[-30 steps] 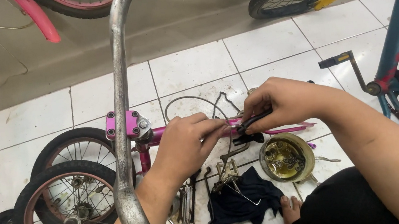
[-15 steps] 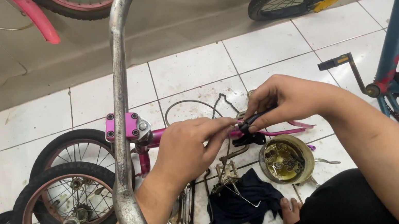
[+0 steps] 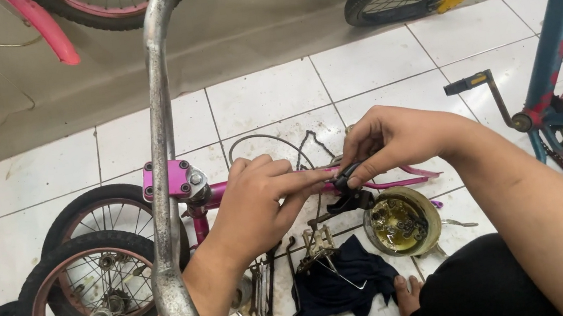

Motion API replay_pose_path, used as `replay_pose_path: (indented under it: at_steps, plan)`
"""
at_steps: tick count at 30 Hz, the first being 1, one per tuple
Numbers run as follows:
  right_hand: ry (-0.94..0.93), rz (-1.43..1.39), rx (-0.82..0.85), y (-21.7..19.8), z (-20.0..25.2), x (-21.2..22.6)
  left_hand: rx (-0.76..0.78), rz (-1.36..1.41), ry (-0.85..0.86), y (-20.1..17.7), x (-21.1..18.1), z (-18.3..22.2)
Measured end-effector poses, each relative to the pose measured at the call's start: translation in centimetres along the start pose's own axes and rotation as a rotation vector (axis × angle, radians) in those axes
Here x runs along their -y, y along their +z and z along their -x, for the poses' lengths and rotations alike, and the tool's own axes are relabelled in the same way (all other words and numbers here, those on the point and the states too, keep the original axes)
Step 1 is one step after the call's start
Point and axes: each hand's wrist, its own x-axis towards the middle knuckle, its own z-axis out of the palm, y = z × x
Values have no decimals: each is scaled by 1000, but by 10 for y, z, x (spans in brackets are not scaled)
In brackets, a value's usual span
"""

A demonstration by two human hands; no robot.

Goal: Installing a brake lever onto a bicycle handlebar and threading the brake cable through the mechanism.

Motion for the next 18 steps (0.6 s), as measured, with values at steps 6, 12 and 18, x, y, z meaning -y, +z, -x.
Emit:
replay_pose_path:
  at_steps: [6,12,18]
  plan:
    - [-21,-56,18,-2,-4,-8,96,108,-61,-7,-2,-3]
    - [-57,-132,6,-7,-11,-24,113,202,-119,-10,-4,-3]
    - [-87,-210,28,-7,-17,-34,129,223,-161,-12,-2,-4]
